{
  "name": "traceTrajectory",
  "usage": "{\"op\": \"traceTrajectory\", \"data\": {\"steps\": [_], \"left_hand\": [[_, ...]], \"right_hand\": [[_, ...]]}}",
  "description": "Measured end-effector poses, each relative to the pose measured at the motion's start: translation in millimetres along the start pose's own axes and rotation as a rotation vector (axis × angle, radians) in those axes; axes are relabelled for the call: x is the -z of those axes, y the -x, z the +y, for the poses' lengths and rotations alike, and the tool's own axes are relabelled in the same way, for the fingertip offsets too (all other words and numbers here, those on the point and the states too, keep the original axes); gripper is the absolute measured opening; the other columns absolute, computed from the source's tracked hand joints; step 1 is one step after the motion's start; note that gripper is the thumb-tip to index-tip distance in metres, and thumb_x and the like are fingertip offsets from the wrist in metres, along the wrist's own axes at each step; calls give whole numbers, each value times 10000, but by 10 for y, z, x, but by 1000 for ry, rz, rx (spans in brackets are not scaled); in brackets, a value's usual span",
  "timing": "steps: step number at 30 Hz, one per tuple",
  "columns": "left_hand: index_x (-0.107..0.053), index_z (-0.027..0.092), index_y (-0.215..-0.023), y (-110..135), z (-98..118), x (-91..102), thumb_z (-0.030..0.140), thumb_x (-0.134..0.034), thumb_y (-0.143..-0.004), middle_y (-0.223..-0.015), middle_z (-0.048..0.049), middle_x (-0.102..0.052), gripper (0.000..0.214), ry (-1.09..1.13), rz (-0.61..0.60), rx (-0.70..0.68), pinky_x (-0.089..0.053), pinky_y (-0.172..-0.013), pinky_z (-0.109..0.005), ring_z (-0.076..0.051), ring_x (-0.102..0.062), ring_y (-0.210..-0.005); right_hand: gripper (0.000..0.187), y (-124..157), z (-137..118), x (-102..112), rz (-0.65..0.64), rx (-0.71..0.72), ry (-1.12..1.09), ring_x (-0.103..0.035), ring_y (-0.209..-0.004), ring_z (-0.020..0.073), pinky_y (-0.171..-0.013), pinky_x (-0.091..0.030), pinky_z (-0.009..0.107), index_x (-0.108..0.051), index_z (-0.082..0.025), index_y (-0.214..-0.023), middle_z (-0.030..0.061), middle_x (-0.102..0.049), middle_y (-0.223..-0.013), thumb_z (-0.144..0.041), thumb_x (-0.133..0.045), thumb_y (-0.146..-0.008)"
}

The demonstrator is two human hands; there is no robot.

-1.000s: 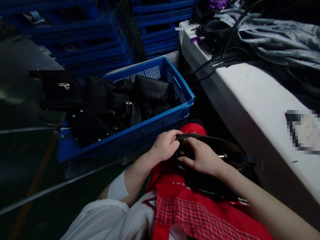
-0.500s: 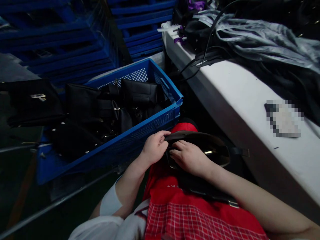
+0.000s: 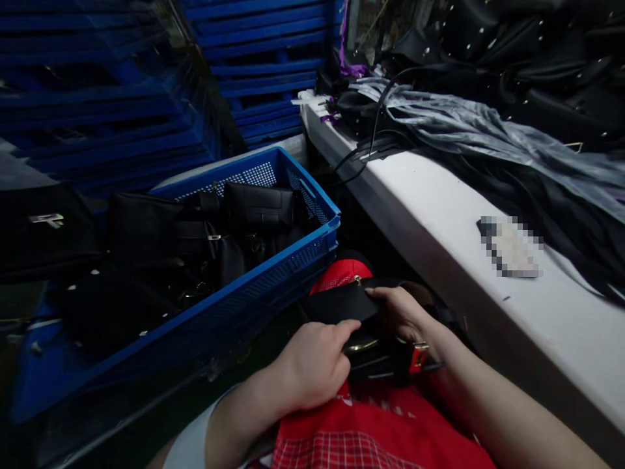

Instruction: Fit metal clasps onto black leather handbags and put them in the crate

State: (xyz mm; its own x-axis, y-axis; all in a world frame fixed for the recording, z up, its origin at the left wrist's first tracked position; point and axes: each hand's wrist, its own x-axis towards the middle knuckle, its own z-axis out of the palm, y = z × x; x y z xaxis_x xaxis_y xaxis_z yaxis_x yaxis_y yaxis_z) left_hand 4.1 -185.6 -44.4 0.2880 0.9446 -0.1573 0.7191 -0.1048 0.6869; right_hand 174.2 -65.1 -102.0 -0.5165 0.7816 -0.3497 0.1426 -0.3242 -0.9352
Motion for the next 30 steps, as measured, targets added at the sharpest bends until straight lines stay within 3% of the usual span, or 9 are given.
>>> {"op": "traceTrajectory", "data": {"steps": [2, 5, 8, 10, 14, 16, 19, 23, 30], "left_hand": [[-578, 213, -1247, 37, 95, 14, 177, -523, -802, -883, -45, -710, 450, 5, -11, -6, -464, -668, -303, -209, -652, -740], [-597, 220, -1207, 79, 154, 80, 231, -596, -801, -624, 35, -601, 406, 129, -24, -35, -386, -514, -242, -143, -565, -542], [-626, 207, -1149, 108, 144, 117, 217, -625, -787, -555, 61, -515, 362, 219, 18, -106, -342, -467, -230, -106, -487, -469], [-641, 215, -1101, 108, 118, 112, 202, -589, -815, -559, 49, -525, 292, 173, 175, -146, -356, -486, -242, -109, -485, -477], [-645, 217, -1024, 31, 63, 114, 217, -530, -888, -601, 13, -553, 178, 19, 664, -142, -415, -566, -266, -127, -504, -536], [-647, 207, -1019, -38, 33, 136, 243, -565, -892, -644, 2, -551, 155, -11, 767, -118, -426, -588, -266, -130, -510, -574], [-653, 187, -1030, -134, -28, 157, 315, -666, -844, -724, -15, -552, 226, -8, 719, -93, -427, -598, -262, -138, -521, -637], [-657, 185, -938, -178, -90, 135, 350, -734, -794, -760, -12, -562, 232, 1, 531, -85, -413, -599, -257, -135, -523, -655], [-581, 181, -712, -169, -46, 151, 264, -631, -865, -736, -6, -566, 181, -86, 467, 14, -375, -587, -264, -128, -516, -638]], "right_hand": [[313, 56, -95, 18, 4, -88, -79, -692, -584, 285, -554, -573, 400, -655, -173, -686, 109, -695, -604, -474, -656, -772], [277, 170, -363, 44, 7, -182, -292, -715, -707, 306, -624, -582, 419, -722, -152, -841, 130, -748, -800, -407, -731, -735], [424, 229, -625, 54, 12, 31, -360, -705, -898, 324, -768, -580, 443, -711, -164, -1041, 130, -738, -1032, -343, -805, -668], [512, 217, -701, 62, 29, 159, -344, -687, -971, 323, -834, -565, 451, -680, -187, -1126, 120, -720, -1107, -336, -820, -656], [442, 152, -602, 140, 63, 218, -159, -682, -957, 300, -852, -551, 424, -685, -171, -1095, 112, -729, -1072, -387, -789, -723], [377, 158, -514, 180, 51, 260, 38, -678, -915, 288, -834, -549, 409, -706, -168, -1023, 95, -736, -1024, -419, -758, -747], [278, 229, -428, 178, -6, 339, 347, -658, -891, 286, -857, -530, 414, -717, -185, -925, 67, -736, -933, -416, -708, -771], [194, 346, -388, 99, -44, 371, 581, -637, -867, 276, -817, -526, 385, -702, -200, -917, 59, -716, -849, -348, -593, -855], [246, 444, -400, -31, -89, 384, 843, -591, -662, 216, -635, -494, 312, -678, -184, -839, 83, -678, -762, -292, -469, -909]]}}
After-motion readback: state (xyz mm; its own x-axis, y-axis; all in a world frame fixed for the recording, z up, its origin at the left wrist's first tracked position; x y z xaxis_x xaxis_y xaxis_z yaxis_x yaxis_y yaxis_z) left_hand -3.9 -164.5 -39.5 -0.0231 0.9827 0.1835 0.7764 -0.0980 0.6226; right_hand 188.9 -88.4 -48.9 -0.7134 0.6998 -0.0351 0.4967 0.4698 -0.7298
